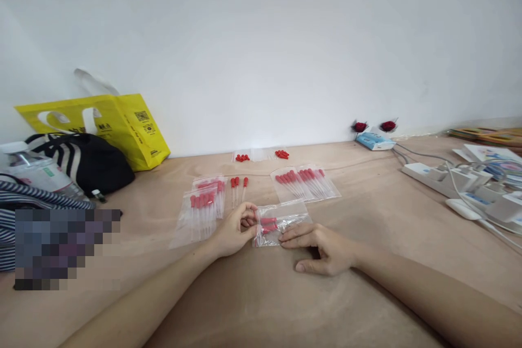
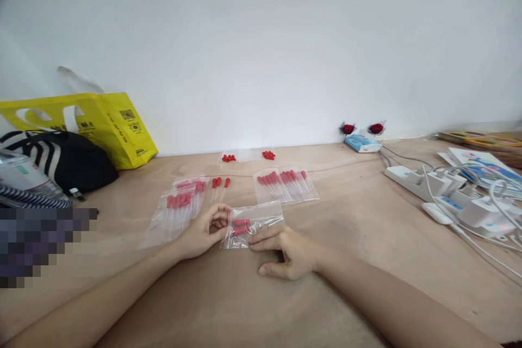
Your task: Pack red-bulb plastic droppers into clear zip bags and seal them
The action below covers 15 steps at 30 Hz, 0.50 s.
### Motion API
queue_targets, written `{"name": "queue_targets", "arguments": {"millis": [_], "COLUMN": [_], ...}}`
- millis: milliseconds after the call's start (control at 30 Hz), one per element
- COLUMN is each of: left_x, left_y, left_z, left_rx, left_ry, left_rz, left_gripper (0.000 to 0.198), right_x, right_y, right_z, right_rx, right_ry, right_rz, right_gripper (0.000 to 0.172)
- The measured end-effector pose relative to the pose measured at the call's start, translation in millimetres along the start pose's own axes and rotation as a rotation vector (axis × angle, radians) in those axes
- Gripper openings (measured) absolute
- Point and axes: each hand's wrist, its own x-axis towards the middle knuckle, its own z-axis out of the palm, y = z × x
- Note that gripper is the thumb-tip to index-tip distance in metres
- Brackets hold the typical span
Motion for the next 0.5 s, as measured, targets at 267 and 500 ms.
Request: {"name": "queue_targets", "arguments": {"millis": [267,500], "left_x": [3,10], "left_y": [-1,-15], "left_z": [5.1,-14.7], "left_rx": [0.058,0.064], "left_ry": [0.083,0.123], "left_rz": [-0.014,-0.007], "left_gripper": [0.04,0.028], "right_x": [-1,0], "right_y": [2,0], "right_z": [1,0], "right_rx": [0.01,-0.001], "right_ry": [0.005,0.004], "right_rz": [0.005,0.008], "right_gripper": [0.046,0.047]}}
